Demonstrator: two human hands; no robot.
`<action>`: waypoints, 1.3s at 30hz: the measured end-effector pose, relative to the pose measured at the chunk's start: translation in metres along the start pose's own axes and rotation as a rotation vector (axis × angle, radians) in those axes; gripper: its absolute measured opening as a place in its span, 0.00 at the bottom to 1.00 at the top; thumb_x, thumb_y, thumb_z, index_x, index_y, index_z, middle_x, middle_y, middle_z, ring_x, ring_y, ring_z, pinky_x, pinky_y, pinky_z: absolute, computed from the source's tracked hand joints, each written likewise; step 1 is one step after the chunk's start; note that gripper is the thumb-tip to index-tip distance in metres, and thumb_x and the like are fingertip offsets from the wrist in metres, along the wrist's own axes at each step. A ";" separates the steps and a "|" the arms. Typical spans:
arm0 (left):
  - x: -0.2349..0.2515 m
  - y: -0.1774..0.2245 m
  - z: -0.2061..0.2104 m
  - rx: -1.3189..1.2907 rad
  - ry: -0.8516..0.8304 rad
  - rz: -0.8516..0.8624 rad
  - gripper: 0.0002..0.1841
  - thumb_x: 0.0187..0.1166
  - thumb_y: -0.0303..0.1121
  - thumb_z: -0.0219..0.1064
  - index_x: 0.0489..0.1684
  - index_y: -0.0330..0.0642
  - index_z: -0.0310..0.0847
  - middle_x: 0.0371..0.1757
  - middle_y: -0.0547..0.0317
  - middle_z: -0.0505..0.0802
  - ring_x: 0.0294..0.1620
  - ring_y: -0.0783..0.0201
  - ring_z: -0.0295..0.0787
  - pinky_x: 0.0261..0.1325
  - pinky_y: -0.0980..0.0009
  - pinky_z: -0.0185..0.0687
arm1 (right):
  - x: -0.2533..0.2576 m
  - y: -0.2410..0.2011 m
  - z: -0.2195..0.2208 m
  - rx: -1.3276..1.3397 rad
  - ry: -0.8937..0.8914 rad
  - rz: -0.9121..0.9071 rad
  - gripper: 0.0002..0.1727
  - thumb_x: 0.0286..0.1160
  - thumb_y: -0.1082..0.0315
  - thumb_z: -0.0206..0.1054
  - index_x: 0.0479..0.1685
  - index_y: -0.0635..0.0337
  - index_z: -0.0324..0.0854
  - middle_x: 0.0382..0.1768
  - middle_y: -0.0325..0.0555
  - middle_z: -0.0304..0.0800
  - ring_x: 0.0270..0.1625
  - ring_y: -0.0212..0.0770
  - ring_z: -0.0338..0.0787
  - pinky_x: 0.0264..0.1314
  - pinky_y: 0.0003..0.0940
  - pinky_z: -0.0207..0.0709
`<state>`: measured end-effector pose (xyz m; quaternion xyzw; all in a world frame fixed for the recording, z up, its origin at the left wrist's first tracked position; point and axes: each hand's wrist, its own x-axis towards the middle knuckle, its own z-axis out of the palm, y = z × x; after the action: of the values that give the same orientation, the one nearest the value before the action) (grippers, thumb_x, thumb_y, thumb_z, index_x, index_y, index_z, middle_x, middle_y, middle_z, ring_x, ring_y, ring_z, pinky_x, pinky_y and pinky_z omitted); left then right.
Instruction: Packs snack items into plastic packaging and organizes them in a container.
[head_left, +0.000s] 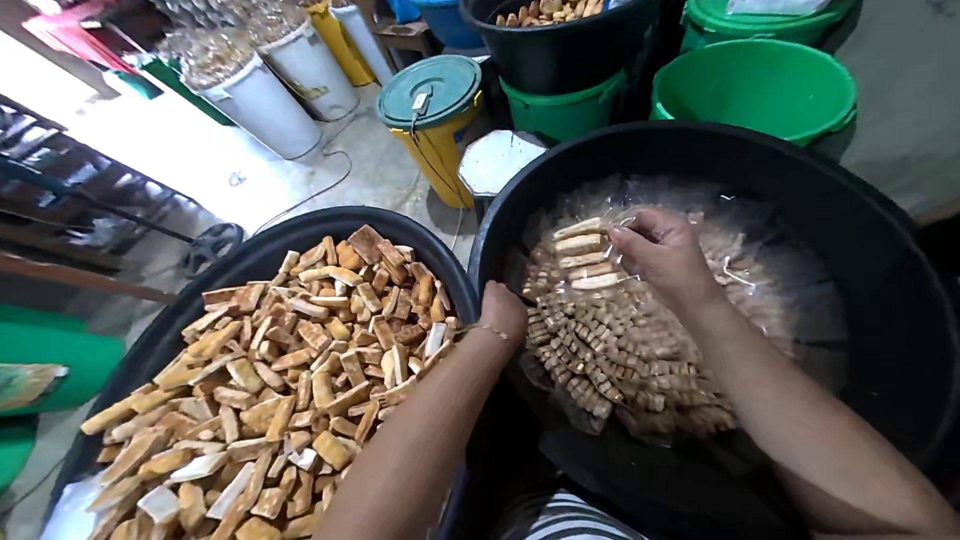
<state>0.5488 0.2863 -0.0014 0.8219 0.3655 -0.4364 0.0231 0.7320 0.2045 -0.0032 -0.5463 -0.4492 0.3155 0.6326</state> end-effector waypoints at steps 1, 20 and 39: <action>0.006 0.015 0.001 0.079 -0.109 -0.024 0.16 0.87 0.25 0.53 0.63 0.23 0.80 0.70 0.30 0.83 0.75 0.33 0.75 0.73 0.37 0.67 | 0.002 0.007 0.003 0.047 0.011 0.024 0.06 0.82 0.73 0.63 0.34 0.58 0.79 0.23 0.32 0.79 0.18 0.22 0.73 0.22 0.17 0.71; -0.023 0.094 0.052 -0.570 -0.040 0.205 0.25 0.87 0.37 0.61 0.77 0.29 0.73 0.83 0.31 0.72 0.90 0.32 0.52 0.87 0.27 0.29 | 0.006 0.140 0.132 -0.982 -0.980 0.322 0.20 0.87 0.67 0.57 0.73 0.65 0.79 0.72 0.66 0.82 0.75 0.67 0.81 0.75 0.68 0.71; -0.304 -0.186 0.396 -1.295 1.129 -1.305 0.36 0.90 0.35 0.53 0.91 0.25 0.41 0.87 0.18 0.58 0.88 0.30 0.55 0.88 0.42 0.51 | 0.032 0.002 0.148 -1.010 -0.510 0.035 0.18 0.90 0.66 0.56 0.63 0.72 0.82 0.59 0.74 0.86 0.65 0.73 0.86 0.67 0.71 0.74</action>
<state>0.0489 0.1039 0.0294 0.3825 0.8523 0.3540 0.0443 0.6101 0.2935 0.0019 -0.6950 -0.6740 0.1939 0.1587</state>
